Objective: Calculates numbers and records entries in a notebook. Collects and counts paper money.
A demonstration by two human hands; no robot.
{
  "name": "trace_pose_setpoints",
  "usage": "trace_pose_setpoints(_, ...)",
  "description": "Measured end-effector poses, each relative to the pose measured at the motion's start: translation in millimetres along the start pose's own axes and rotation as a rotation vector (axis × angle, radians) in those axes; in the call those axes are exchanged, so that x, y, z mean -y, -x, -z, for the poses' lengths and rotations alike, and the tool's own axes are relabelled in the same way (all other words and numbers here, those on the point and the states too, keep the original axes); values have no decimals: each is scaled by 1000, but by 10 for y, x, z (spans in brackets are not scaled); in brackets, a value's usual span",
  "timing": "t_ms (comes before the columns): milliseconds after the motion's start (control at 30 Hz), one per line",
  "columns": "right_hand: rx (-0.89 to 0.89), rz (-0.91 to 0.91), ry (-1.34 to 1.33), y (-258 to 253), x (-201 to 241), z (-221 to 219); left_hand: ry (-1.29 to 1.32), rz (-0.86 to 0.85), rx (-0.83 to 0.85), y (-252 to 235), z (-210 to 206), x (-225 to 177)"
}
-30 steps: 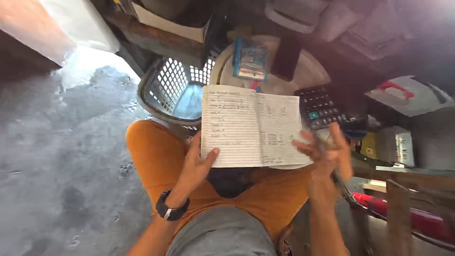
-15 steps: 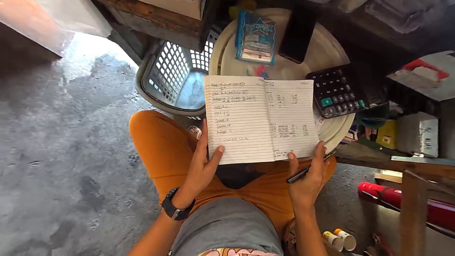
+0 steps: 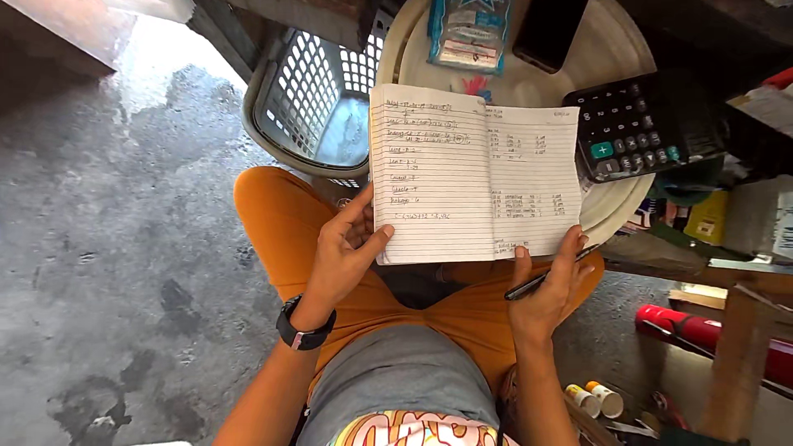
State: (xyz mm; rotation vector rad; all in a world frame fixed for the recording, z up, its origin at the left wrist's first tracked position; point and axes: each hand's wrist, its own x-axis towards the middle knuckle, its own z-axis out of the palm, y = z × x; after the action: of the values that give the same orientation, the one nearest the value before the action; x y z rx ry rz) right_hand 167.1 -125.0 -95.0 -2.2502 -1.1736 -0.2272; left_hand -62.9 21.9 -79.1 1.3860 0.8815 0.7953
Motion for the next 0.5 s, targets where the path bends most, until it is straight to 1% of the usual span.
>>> trace_pose_setpoints(167, 4, 34, -32, -35, 3, 12, 47, 29, 2, 4, -3, -7)
trace_pose_setpoints(267, -50, 80, -162, -110, 54, 39, 67, 34, 2, -1, 0, -4)
trace_pose_setpoints(333, -82, 73, -341, -191, 131, 68, 83, 28, 0, -10, 0, -1)
trace_pose_setpoints(400, -86, 46, -612, -278, 199, 106, 102, 28, -12, -12, -14, -4)
trace_pose_setpoints(433, -78, 17, -741, -317, 215, 124, 106, 32, -20, -10, -23, -5)
trace_pose_setpoints(500, -92, -71, -918, -412, 193, 132, 114, 37, -29, -7, -34, -4)
